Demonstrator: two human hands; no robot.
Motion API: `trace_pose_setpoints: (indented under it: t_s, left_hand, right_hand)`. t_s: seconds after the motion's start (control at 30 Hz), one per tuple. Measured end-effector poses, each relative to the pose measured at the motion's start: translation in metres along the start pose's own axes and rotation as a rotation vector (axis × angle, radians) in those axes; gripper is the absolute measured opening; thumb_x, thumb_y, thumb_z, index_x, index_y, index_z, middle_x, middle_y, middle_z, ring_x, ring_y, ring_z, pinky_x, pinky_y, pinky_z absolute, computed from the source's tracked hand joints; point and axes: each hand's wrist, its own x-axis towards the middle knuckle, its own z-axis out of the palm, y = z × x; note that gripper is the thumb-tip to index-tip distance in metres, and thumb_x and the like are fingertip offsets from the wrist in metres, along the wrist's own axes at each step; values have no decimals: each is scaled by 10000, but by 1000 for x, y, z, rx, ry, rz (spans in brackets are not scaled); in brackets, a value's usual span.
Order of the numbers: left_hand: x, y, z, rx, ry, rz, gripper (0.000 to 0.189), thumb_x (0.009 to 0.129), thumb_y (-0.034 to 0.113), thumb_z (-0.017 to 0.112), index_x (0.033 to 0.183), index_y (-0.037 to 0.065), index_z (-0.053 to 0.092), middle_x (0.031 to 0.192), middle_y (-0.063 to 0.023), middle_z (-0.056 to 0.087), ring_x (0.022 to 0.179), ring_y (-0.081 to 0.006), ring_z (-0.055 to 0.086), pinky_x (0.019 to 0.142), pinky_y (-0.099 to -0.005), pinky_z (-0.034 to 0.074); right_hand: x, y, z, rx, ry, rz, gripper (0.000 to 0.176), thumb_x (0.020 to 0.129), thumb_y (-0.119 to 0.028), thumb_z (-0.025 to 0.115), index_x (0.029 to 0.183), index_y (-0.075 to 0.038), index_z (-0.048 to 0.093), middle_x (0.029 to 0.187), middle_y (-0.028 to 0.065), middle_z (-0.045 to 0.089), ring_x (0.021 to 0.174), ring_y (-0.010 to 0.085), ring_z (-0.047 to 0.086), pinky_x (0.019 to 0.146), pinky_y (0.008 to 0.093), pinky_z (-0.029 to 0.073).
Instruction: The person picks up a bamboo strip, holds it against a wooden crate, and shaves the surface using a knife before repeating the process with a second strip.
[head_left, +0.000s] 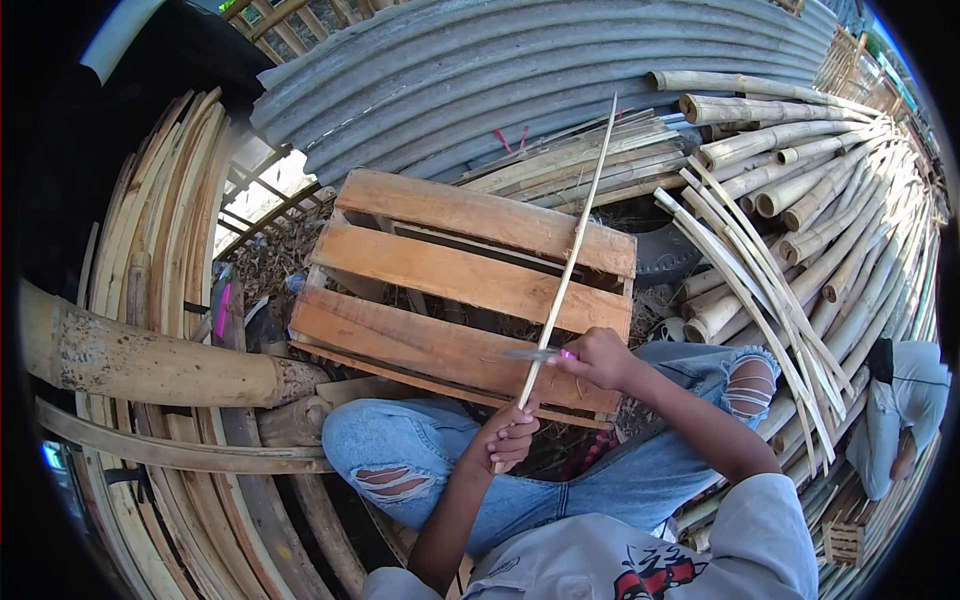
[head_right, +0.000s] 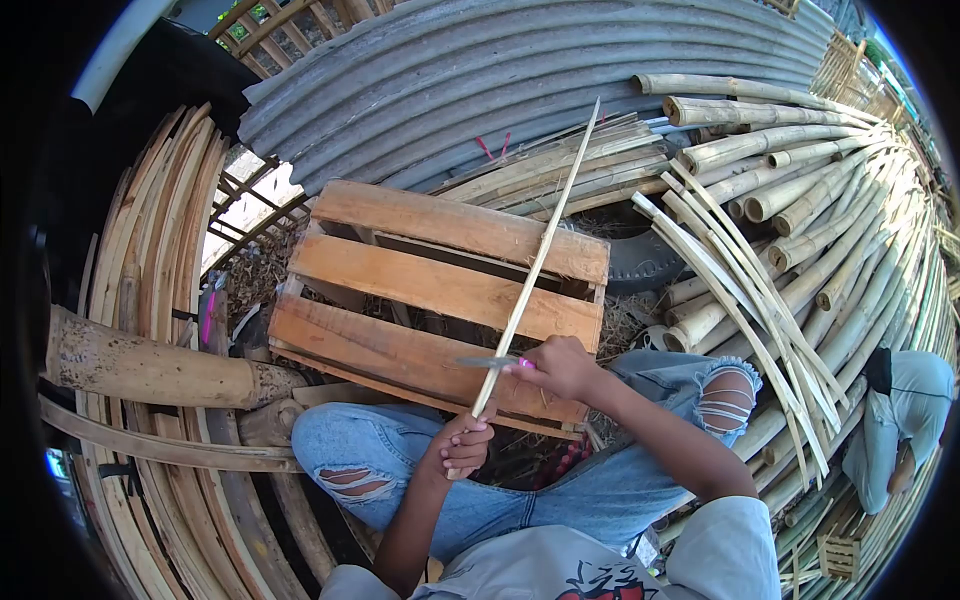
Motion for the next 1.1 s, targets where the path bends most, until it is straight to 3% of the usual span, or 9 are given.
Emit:
trace_pose_setpoints:
  t_s: [0.1,0.17,0.33,0.43,0.57,0.63,0.7,0.83,1.1]
  left_hand:
    - [8,-4,7,125,35,18,88,889,26,422,886,108,388,501,54,308,286,-15,271,235,-167,252]
    - [10,-9,10,177,54,13,96,884,27,431,882,113,387,505,58,305,291,-14,263,241,-165,240]
    - [5,3,4,48,12,5,90,880,28,435,892,109,397,492,58,301,279,-19,266,235,-164,248]
    - [2,2,-4,12,15,0,81,882,24,427,907,99,409,486,54,315,273,-25,284,227,-176,270]
    - [7,-2,-1,-25,-38,-29,83,881,19,414,899,99,400,486,52,310,280,-23,283,229,-174,261]
    - [7,-3,6,53,-14,-6,82,879,25,421,890,100,391,488,54,301,283,-20,275,233,-169,252]
    - [7,-1,5,87,0,3,84,877,32,431,886,104,388,490,57,296,283,-18,265,235,-166,246]
    - [5,3,1,32,24,31,85,885,-16,365,883,69,361,487,29,328,272,-30,288,226,-168,268]
    - [14,11,-1,-181,-108,-21,94,906,24,356,858,98,389,497,46,341,286,-12,307,242,-169,301]
  right_hand:
    - [26,52,-36,72,244,448,622,899,-524,435,608,2,594,544,215,526,580,383,571,554,454,438]
    - [30,62,-52,-12,255,491,622,906,-508,432,615,21,581,555,223,525,587,388,570,556,451,437]
    - [1,0,5,146,-37,-12,584,896,-497,457,646,11,599,554,227,517,564,391,544,558,453,429]
    - [-2,-5,6,25,-1,-45,590,891,-513,457,622,-7,601,536,211,518,554,382,546,546,453,423]
    - [30,53,-30,112,290,373,628,903,-510,435,595,22,566,523,218,499,554,391,548,534,465,412]
    - [29,52,-31,71,269,295,637,907,-508,432,595,31,562,532,226,504,552,394,547,545,465,422]
    - [19,19,-15,131,58,179,640,908,-517,427,597,24,569,534,224,511,552,395,547,548,462,431]
    - [7,-4,14,105,43,-38,633,894,-545,438,561,-27,581,488,183,500,521,363,551,500,434,428]
    - [12,-15,3,-116,104,41,613,888,-558,427,570,-62,597,499,169,514,516,350,559,486,433,426]
